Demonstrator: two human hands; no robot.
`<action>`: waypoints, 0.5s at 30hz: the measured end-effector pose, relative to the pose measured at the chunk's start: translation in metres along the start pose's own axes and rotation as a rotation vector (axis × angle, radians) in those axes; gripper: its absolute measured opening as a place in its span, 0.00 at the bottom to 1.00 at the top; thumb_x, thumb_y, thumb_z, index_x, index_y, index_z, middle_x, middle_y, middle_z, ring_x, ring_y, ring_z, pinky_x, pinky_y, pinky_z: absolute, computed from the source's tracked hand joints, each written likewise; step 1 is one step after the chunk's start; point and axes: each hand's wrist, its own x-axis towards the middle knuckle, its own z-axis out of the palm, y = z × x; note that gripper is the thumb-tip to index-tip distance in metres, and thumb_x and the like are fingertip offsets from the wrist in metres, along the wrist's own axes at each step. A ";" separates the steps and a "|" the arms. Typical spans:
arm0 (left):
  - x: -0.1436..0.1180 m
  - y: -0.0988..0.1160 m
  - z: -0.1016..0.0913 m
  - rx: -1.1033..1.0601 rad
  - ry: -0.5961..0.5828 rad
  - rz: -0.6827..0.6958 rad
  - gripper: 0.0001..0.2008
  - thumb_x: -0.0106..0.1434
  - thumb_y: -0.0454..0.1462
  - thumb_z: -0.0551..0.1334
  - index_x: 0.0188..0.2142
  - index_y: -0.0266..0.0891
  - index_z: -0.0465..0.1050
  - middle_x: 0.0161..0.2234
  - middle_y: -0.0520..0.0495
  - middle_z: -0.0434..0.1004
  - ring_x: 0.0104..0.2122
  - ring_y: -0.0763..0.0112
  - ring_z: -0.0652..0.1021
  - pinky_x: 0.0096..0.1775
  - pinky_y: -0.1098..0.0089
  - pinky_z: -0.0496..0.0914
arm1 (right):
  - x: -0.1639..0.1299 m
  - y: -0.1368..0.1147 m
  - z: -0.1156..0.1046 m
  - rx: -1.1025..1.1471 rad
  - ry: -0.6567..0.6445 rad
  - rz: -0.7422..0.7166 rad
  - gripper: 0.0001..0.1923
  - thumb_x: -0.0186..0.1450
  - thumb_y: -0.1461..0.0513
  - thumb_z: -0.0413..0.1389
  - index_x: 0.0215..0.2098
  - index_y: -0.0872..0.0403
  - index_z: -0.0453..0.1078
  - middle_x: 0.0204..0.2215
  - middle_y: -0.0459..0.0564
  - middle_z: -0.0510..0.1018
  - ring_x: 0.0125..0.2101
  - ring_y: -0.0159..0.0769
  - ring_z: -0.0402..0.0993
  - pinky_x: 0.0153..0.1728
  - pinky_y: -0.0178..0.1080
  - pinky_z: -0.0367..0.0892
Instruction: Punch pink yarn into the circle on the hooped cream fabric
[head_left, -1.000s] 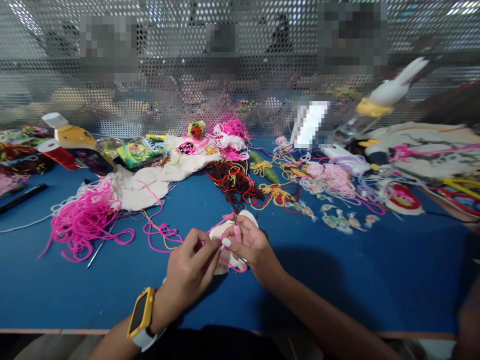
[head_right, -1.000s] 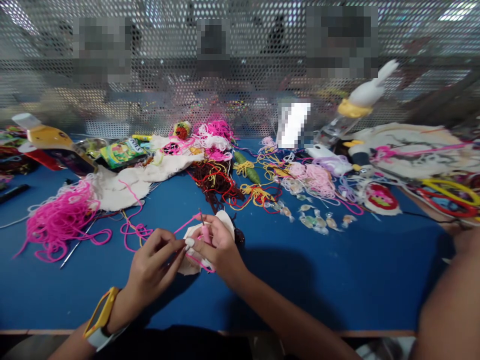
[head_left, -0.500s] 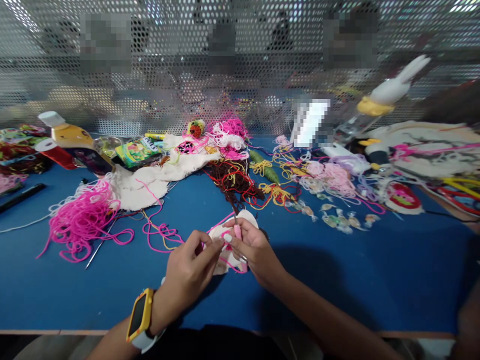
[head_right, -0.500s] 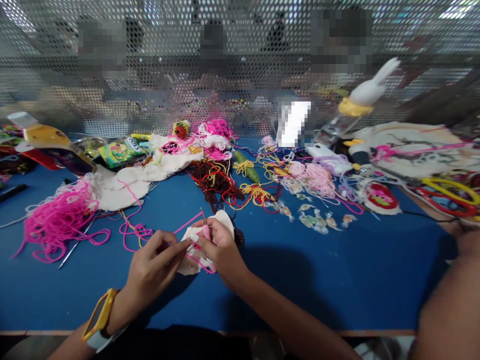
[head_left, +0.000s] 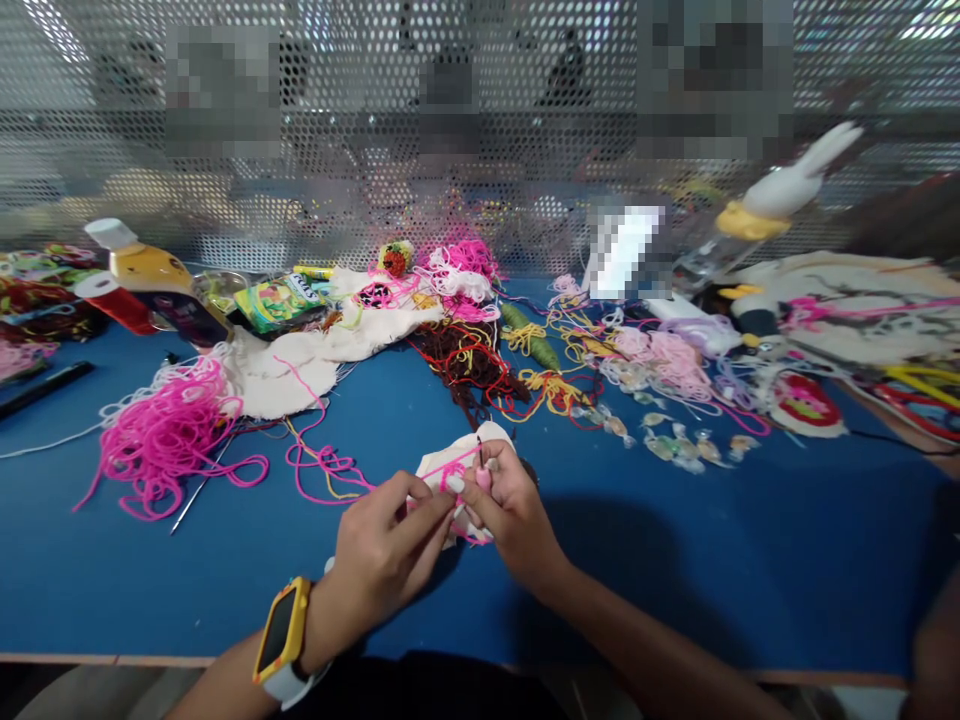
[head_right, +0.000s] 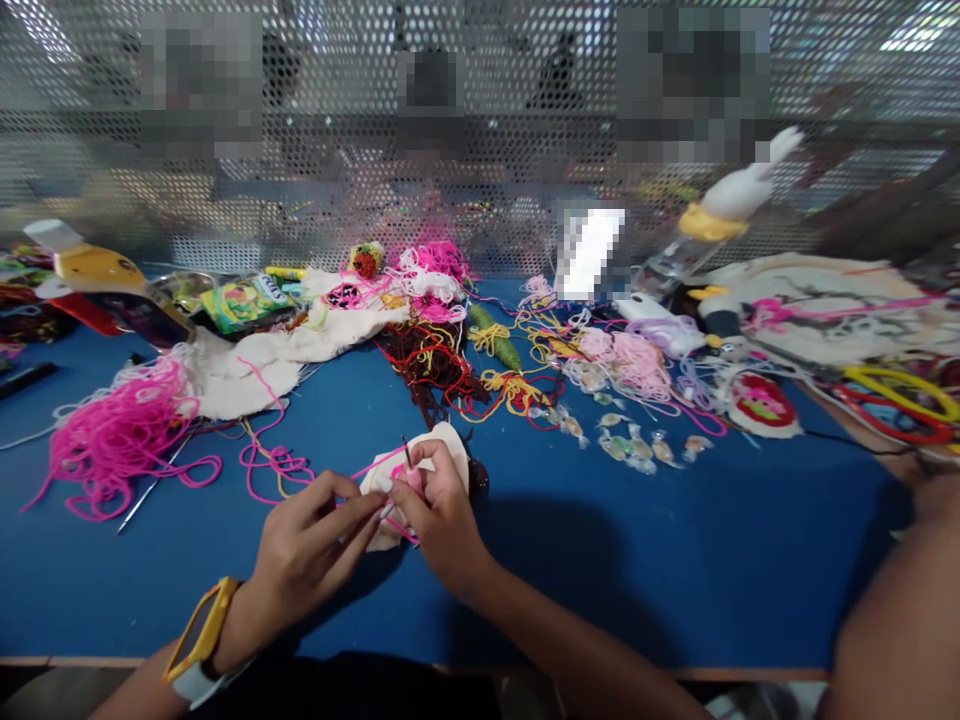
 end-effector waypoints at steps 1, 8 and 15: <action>0.000 0.000 0.000 -0.005 -0.001 0.004 0.10 0.60 0.30 0.62 0.42 0.38 0.73 0.30 0.50 0.68 0.23 0.78 0.67 0.25 0.75 0.64 | 0.000 0.000 0.001 0.006 -0.002 0.000 0.14 0.62 0.59 0.56 0.35 0.51 0.53 0.17 0.33 0.58 0.15 0.19 0.52 0.17 0.25 0.51; 0.000 0.002 0.001 -0.068 0.012 0.009 0.10 0.60 0.28 0.61 0.42 0.35 0.71 0.30 0.48 0.67 0.25 0.77 0.69 0.27 0.76 0.65 | 0.000 0.002 -0.003 -0.004 0.012 0.027 0.15 0.60 0.58 0.58 0.37 0.51 0.55 0.17 0.34 0.61 0.14 0.19 0.51 0.15 0.26 0.51; 0.000 -0.002 0.001 -0.043 0.081 -0.039 0.09 0.60 0.28 0.61 0.41 0.37 0.71 0.30 0.49 0.68 0.24 0.77 0.70 0.26 0.76 0.67 | 0.003 -0.006 -0.001 0.068 -0.027 0.012 0.24 0.55 0.60 0.63 0.46 0.52 0.59 0.31 0.42 0.71 0.21 0.21 0.61 0.21 0.27 0.59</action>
